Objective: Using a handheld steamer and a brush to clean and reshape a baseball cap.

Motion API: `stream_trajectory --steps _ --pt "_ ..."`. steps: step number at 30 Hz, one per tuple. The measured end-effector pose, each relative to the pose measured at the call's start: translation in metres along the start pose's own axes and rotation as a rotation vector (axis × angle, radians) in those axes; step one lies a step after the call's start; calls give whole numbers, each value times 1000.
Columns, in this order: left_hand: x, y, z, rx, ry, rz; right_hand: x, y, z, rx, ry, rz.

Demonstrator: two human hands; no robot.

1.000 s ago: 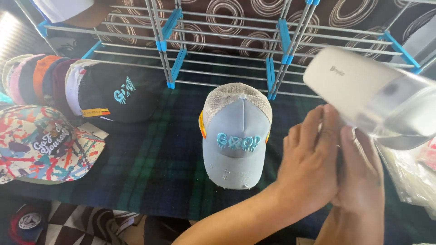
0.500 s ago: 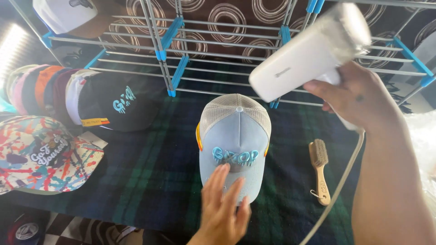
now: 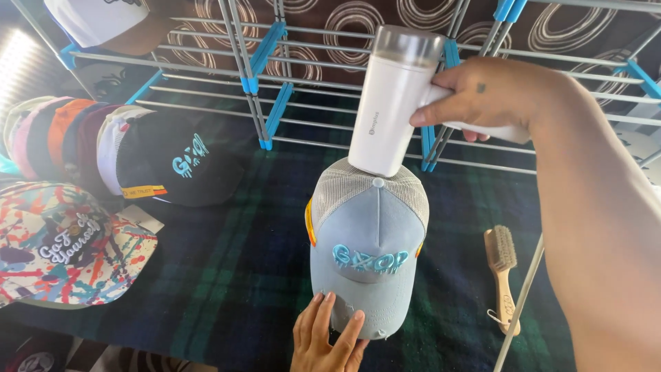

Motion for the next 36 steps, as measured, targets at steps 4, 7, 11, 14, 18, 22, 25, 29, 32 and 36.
stream_trajectory --steps 4,7,11,14,18,22,25,29,32,36 --pt "-4 -4 0 -44 -88 20 -4 -3 32 7 4 12" --pt "-3 -2 -5 -53 -161 26 -4 -9 62 -48 27 -113" --pt "-4 1 -8 -67 -234 24 7 -27 76 26 104 -12" --pt "-3 1 -8 -74 -251 24 23 -51 88 58 134 112" --pt "-2 3 -7 -99 -253 24 54 -101 107 97 158 252" --pt "-6 2 -6 -86 -236 28 60 -117 79 213 117 214" --pt "-13 -1 -4 -96 -272 4 69 -138 75 181 113 363" --pt "-13 -1 -2 -105 -244 15 47 -136 49 147 17 188" --pt "-11 -2 -5 -105 -241 -2 30 -131 32 122 -86 221" --pt "-8 0 -5 -106 -210 6 16 -88 5 39 -137 187"
Point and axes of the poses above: each hand's wrist, its own z-axis towards the middle knuckle, its own x-axis out of the palm, y = z × x, the point moved 9 cm from there along z, towards the middle knuckle, and after that the axes turned 14 degrees about -x, right-handed, at the moved point
